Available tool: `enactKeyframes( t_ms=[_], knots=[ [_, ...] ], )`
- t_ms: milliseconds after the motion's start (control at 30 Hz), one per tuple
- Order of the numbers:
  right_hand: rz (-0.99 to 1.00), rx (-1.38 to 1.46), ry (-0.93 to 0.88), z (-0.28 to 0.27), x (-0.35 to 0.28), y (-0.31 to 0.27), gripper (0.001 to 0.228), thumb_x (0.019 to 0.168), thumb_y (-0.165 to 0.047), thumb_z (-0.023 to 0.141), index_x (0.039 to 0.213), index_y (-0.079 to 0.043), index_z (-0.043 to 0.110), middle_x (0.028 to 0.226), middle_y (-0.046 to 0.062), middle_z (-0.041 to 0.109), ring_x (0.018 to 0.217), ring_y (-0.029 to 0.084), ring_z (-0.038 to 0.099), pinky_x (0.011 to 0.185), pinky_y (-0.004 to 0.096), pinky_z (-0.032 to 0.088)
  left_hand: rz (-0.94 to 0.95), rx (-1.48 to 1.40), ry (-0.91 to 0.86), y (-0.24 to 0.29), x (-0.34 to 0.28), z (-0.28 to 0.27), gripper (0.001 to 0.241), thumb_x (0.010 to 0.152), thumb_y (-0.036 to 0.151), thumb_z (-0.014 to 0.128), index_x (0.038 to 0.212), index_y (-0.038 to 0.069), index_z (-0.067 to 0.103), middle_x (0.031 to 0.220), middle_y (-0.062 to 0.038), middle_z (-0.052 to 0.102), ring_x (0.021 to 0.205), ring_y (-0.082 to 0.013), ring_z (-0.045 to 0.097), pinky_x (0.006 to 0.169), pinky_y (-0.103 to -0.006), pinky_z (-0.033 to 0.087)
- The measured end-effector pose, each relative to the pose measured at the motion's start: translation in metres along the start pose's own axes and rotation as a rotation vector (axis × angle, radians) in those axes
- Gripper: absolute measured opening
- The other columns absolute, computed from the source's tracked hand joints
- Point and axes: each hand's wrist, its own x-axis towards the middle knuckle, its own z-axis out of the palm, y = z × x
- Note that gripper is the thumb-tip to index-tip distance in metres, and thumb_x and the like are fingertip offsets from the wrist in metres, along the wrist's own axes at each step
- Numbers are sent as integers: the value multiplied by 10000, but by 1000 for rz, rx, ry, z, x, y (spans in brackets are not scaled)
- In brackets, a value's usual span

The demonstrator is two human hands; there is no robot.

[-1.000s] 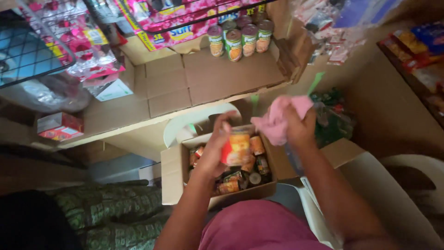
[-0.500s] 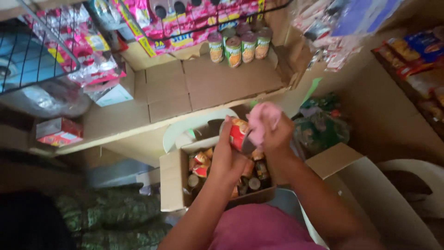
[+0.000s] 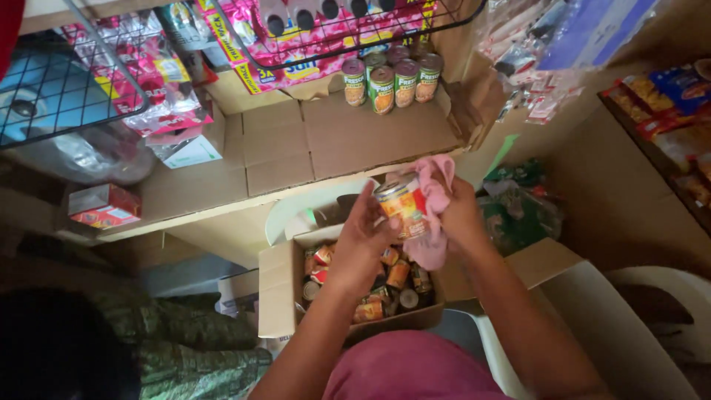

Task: The recorder takes canned goods out of a cardboard box, wipes them with a pink cloth, and arranges them neatly on a shop shelf.

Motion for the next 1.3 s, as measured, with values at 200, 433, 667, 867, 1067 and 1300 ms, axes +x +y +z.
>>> enactKeyframes(
  t_ms=[200, 433, 667, 867, 1067, 1300],
  knots=[
    [-324, -480, 38, 5, -19, -22, 338, 1049, -271, 584, 1232, -1, 670, 1069, 28, 750, 975, 129, 693, 851, 271, 538, -7, -51, -166, 13, -5, -3, 617, 936, 79, 691, 1497, -1, 444, 1354, -109, 614, 1238, -204, 586, 1034, -340, 498],
    [-60, -256, 85, 14, -32, -61, 334, 1048, -229, 579, 1314, -37, 641, 1212, 57, 703, 1042, 123, 655, 868, 291, 548, 59, 160, 19, 3, 4, 13, 730, 849, 94, 762, 1487, 16, 416, 1309, -123, 644, 1155, -200, 647, 978, -348, 533],
    [-126, 37, -27, -35, -10, -21, 308, 1043, -134, 589, 1319, -6, 636, 1237, 94, 700, 1083, 180, 657, 920, 336, 530, 88, 250, 35, 33, -11, 36, 806, 784, 105, 844, 1470, 9, 433, 1305, -135, 638, 1087, -207, 643, 931, -361, 554],
    [-302, -405, -318, -18, -37, -162, 614, 811, 26, 613, 1422, -7, 562, 1306, 82, 677, 1201, 147, 614, 1043, 322, 469, 248, 195, 25, 102, -20, 40, 884, 730, 81, 862, 1464, 56, 370, 1336, -109, 601, 1138, -218, 663, 978, -381, 568],
    [-426, -449, -527, 23, -26, -240, 665, 771, 25, 686, 1424, -22, 576, 1307, 61, 699, 1191, 132, 633, 1041, 318, 476, 536, 289, -114, 190, -18, 56, 808, 787, 67, 864, 1469, 36, 430, 1352, -140, 613, 1188, -214, 667, 1024, -377, 574],
    [-607, -730, -493, 118, 8, -346, 501, 791, -68, 733, 1288, -65, 671, 1003, -5, 753, 887, 61, 640, 740, 280, 552, 815, 572, -132, 326, 7, 52, 759, 855, 93, 859, 1506, 40, 474, 1236, -95, 683, 1131, -175, 693, 1012, -324, 581]
  ],
)
